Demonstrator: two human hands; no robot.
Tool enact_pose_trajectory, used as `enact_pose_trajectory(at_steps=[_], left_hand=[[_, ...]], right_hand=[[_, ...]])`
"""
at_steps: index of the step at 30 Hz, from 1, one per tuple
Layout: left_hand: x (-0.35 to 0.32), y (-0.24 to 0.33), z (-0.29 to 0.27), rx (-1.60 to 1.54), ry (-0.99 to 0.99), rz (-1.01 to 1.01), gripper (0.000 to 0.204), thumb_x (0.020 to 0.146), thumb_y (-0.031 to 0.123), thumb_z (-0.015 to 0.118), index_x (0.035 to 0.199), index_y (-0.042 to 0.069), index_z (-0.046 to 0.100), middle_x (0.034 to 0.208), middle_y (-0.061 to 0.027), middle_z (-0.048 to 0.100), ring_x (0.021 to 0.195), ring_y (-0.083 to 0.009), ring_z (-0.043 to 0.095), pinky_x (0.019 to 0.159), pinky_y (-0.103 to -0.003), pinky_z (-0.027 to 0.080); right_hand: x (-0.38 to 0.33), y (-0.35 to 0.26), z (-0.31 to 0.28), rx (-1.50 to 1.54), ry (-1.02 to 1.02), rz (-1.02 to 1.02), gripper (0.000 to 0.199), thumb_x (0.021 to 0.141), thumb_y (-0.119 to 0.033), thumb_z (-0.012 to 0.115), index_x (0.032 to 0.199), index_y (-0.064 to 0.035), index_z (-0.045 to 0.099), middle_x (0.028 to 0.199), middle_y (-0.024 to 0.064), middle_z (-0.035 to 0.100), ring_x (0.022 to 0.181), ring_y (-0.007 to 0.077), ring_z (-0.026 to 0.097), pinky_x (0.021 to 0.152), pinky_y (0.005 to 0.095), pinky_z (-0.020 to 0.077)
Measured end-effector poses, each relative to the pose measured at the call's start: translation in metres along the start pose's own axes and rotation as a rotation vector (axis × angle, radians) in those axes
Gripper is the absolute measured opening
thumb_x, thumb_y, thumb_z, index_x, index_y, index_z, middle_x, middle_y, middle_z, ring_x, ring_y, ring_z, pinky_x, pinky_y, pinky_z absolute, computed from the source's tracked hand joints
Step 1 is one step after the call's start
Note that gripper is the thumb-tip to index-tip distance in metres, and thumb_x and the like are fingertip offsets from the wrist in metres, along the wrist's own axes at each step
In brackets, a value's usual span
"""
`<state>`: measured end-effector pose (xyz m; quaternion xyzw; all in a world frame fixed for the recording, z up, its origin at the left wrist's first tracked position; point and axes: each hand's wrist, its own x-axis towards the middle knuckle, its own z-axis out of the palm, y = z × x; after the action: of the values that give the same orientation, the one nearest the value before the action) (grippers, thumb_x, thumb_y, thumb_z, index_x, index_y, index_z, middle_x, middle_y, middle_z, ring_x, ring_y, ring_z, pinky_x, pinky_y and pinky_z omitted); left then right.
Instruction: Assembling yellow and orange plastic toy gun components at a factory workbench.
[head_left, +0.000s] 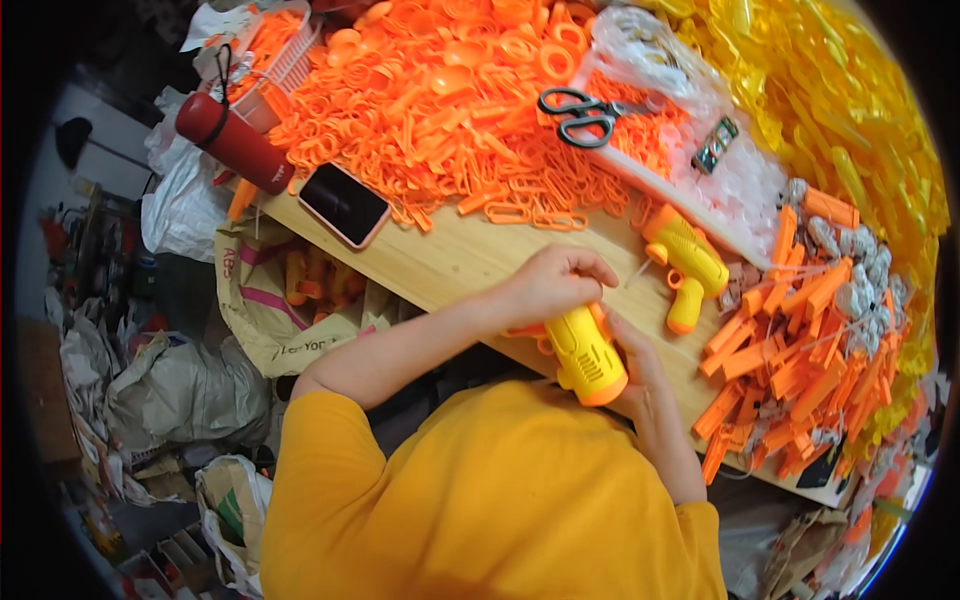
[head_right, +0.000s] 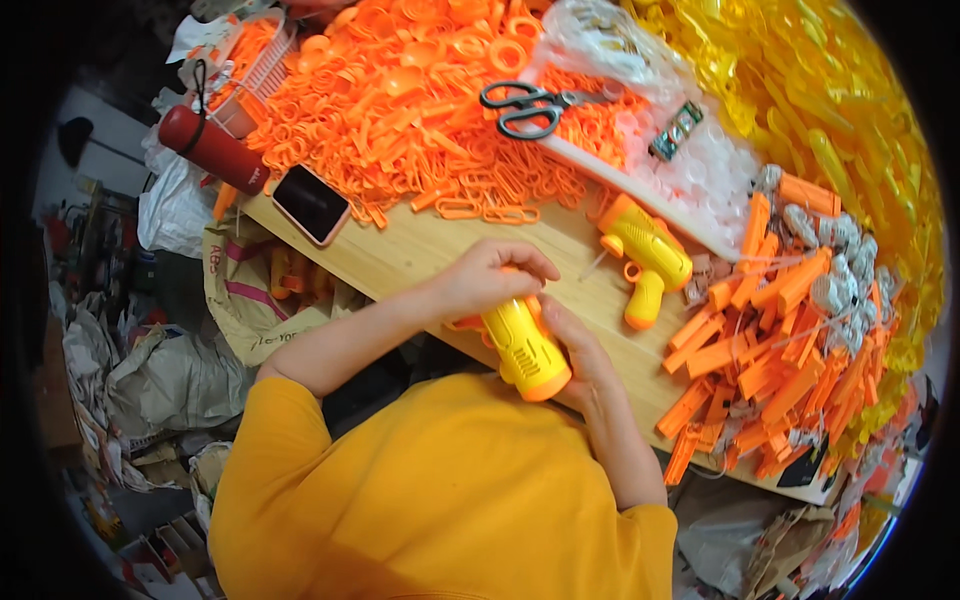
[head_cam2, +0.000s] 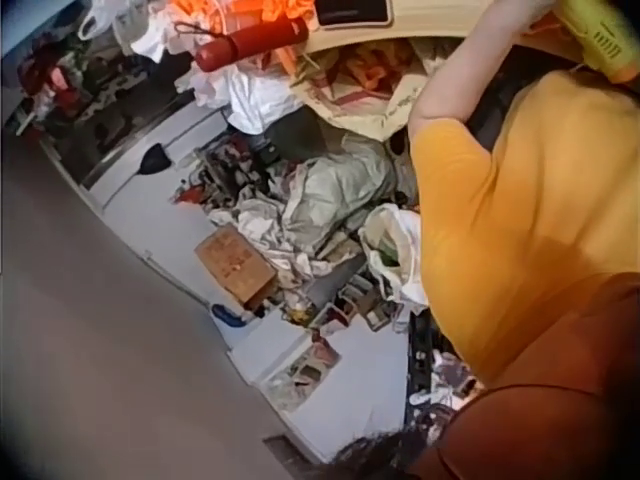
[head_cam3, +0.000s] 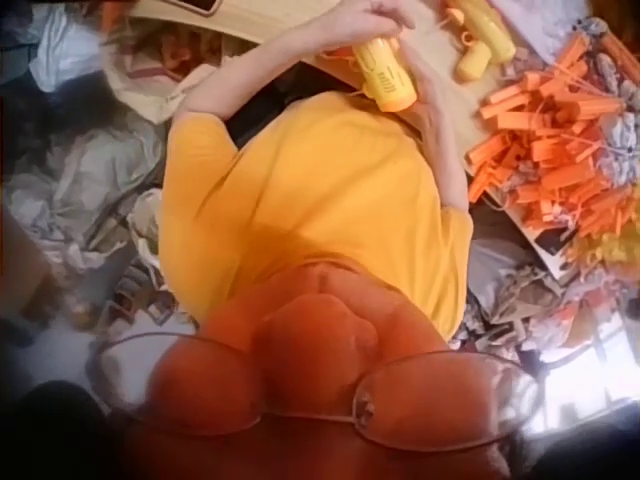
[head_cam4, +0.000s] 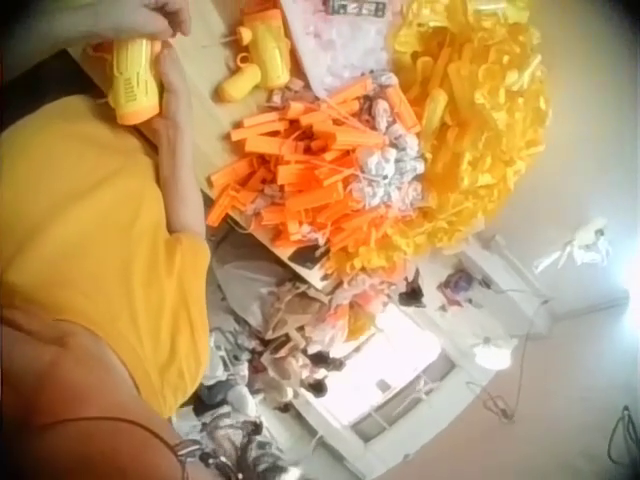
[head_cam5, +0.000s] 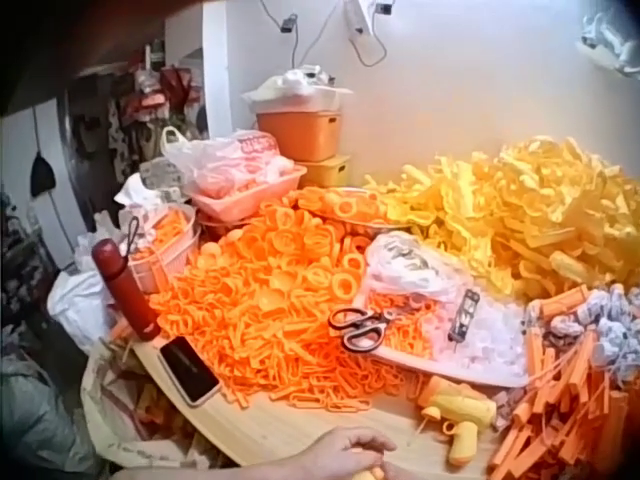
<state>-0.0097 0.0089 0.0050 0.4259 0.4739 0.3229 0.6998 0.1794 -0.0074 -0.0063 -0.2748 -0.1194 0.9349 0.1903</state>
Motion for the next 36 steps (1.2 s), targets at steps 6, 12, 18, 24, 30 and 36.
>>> enact_pose_trajectory(at_steps=[6,12,18,24,30,36], left_hand=[[-0.010,-0.005,0.005,0.116,0.158,0.350,0.024,0.077,0.002,0.056,0.099,0.003,0.062,0.088,-0.0025,0.058,0.082,-0.0095,0.056,0.075,-0.025,0.049],[-0.004,-0.006,-0.007,0.103,0.127,0.392,0.028,0.077,0.005,0.062,0.106,0.004,0.060,0.097,-0.0027,0.057,0.090,-0.0104,0.056,0.083,-0.027,0.048],[0.002,0.004,-0.026,-0.040,0.162,0.171,0.024,0.088,0.013,0.065,0.109,0.004,0.057,0.100,-0.0025,0.058,0.091,-0.0095,0.058,0.081,-0.025,0.049],[0.004,0.005,-0.026,-0.074,0.186,0.158,0.026,0.087,0.016,0.065,0.106,0.001,0.057,0.095,-0.0057,0.060,0.086,-0.0115,0.059,0.075,-0.027,0.050],[-0.002,0.007,-0.022,-0.073,0.211,0.120,0.026,0.087,0.016,0.066,0.105,0.000,0.057,0.095,-0.0050,0.060,0.086,-0.0112,0.058,0.077,-0.026,0.050],[-0.009,0.004,-0.021,0.146,0.212,0.480,0.030,0.084,0.015,0.070,0.108,0.004,0.057,0.097,-0.0025,0.059,0.086,-0.0087,0.058,0.077,-0.024,0.049]], right_hand=[[0.005,0.008,0.016,-0.214,0.026,-0.189,0.070,0.083,-0.033,0.068,0.138,-0.0069,0.032,0.121,0.0234,0.054,0.101,0.0429,0.062,0.078,0.0494,0.0579],[0.017,0.007,0.005,-0.368,0.060,-0.318,0.072,0.085,-0.040,0.064,0.138,-0.0053,0.030,0.121,0.0235,0.054,0.099,0.0442,0.063,0.076,0.0514,0.0578],[0.033,-0.013,0.012,0.013,-0.056,0.042,0.065,0.095,-0.055,0.043,0.128,0.0012,0.048,0.111,0.0240,0.063,0.089,0.0417,0.066,0.071,0.0475,0.0581],[0.034,-0.011,0.012,0.120,-0.068,0.005,0.072,0.093,-0.059,0.043,0.129,0.0026,0.047,0.113,0.0237,0.062,0.091,0.0403,0.065,0.076,0.0485,0.0557],[0.032,-0.005,0.001,-0.009,-0.068,0.002,0.070,0.093,-0.057,0.045,0.133,0.0009,0.044,0.116,0.0239,0.061,0.098,0.0386,0.064,0.083,0.0477,0.0530],[0.023,0.011,0.004,0.060,-0.106,-0.042,0.068,0.093,-0.047,0.054,0.139,0.0005,0.037,0.131,0.0217,0.052,0.114,0.0344,0.058,0.092,0.0446,0.0504]])
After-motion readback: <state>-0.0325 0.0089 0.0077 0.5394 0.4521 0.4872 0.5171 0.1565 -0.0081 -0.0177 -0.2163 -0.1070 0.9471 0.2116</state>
